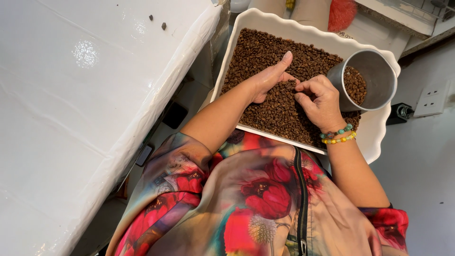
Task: The person sorts roasted coffee beans by hand, picking out individual beans from a pile held in one hand and placing them into a small container.
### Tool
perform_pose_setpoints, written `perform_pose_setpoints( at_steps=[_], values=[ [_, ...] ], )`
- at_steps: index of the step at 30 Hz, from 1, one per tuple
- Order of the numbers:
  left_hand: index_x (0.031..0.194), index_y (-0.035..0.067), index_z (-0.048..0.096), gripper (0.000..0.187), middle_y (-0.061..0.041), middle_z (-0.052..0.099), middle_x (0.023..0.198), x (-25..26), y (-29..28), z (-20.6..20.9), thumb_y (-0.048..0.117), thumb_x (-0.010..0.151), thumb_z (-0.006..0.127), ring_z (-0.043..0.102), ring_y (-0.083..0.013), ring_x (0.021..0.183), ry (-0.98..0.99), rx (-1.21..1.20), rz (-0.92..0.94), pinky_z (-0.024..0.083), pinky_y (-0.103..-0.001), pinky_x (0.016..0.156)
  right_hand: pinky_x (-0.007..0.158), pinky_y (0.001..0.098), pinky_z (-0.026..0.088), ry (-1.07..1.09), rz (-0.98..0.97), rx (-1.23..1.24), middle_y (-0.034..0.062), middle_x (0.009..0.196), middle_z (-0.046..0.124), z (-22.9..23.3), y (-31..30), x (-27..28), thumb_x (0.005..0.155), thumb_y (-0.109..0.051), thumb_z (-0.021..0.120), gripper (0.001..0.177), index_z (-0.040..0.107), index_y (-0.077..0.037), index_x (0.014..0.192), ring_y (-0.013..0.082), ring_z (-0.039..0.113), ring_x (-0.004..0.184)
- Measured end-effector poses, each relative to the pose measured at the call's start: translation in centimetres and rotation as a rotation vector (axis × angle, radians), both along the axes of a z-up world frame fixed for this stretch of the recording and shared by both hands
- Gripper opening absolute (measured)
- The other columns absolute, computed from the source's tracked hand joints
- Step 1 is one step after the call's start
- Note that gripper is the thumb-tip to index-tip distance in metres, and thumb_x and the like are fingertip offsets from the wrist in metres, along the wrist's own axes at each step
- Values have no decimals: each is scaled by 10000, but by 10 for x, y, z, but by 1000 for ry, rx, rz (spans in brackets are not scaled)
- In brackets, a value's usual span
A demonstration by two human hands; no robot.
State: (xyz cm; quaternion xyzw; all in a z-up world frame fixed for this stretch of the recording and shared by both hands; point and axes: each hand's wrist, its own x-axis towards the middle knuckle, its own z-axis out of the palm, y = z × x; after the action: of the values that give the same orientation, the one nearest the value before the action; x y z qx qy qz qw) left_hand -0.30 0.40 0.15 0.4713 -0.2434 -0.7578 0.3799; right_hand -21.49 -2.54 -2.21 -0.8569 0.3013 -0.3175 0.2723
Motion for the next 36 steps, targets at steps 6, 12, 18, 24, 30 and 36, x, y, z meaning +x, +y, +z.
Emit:
perform_pose_setpoints(
  at_steps=[6,12,18,24,30,36],
  values=[
    [1378,-34,566,1168,-252,194,1643,6,32,52,884,744,220,-115,-420,1539,-55,-150,-117,-148,-634,1176,802,426,529,64,26,-19,137,913,612,-3,2,6,889,-6,801,169,779,-58,1048,362,674,909],
    [1367,-17,597,1160,-266,159,1649,6,18,24,892,757,215,-141,-412,1532,-68,-160,-104,-173,-642,1164,859,414,527,49,49,-123,112,956,587,2,5,6,952,-126,818,161,779,-107,1107,343,665,942],
    [1356,-7,605,1150,-273,148,1649,9,20,25,890,760,202,-114,-419,1537,-87,-164,-97,-159,-633,1176,849,424,535,169,90,-287,77,909,564,0,10,17,857,-179,854,239,771,-137,1077,332,657,930],
    [1390,-4,578,1170,-261,208,1639,6,15,18,902,748,211,-98,-421,1539,-80,-147,-110,-153,-690,1142,839,413,533,111,34,-244,77,951,572,-5,-5,0,884,-113,845,207,778,-151,1076,332,657,922],
    [1377,-6,592,1162,-276,198,1636,7,5,-2,900,757,213,-91,-427,1535,-91,-150,-97,-152,-689,1145,831,420,527,90,106,-255,86,938,578,-5,4,5,874,-115,838,150,769,-148,1002,328,649,912],
    [1380,-16,583,1138,-275,119,1655,5,13,9,878,774,225,-111,-431,1534,-73,-143,-76,-176,-649,1164,775,412,540,133,171,-321,78,866,543,-1,12,25,914,-123,792,121,783,-127,1034,334,643,874]
  ],
)
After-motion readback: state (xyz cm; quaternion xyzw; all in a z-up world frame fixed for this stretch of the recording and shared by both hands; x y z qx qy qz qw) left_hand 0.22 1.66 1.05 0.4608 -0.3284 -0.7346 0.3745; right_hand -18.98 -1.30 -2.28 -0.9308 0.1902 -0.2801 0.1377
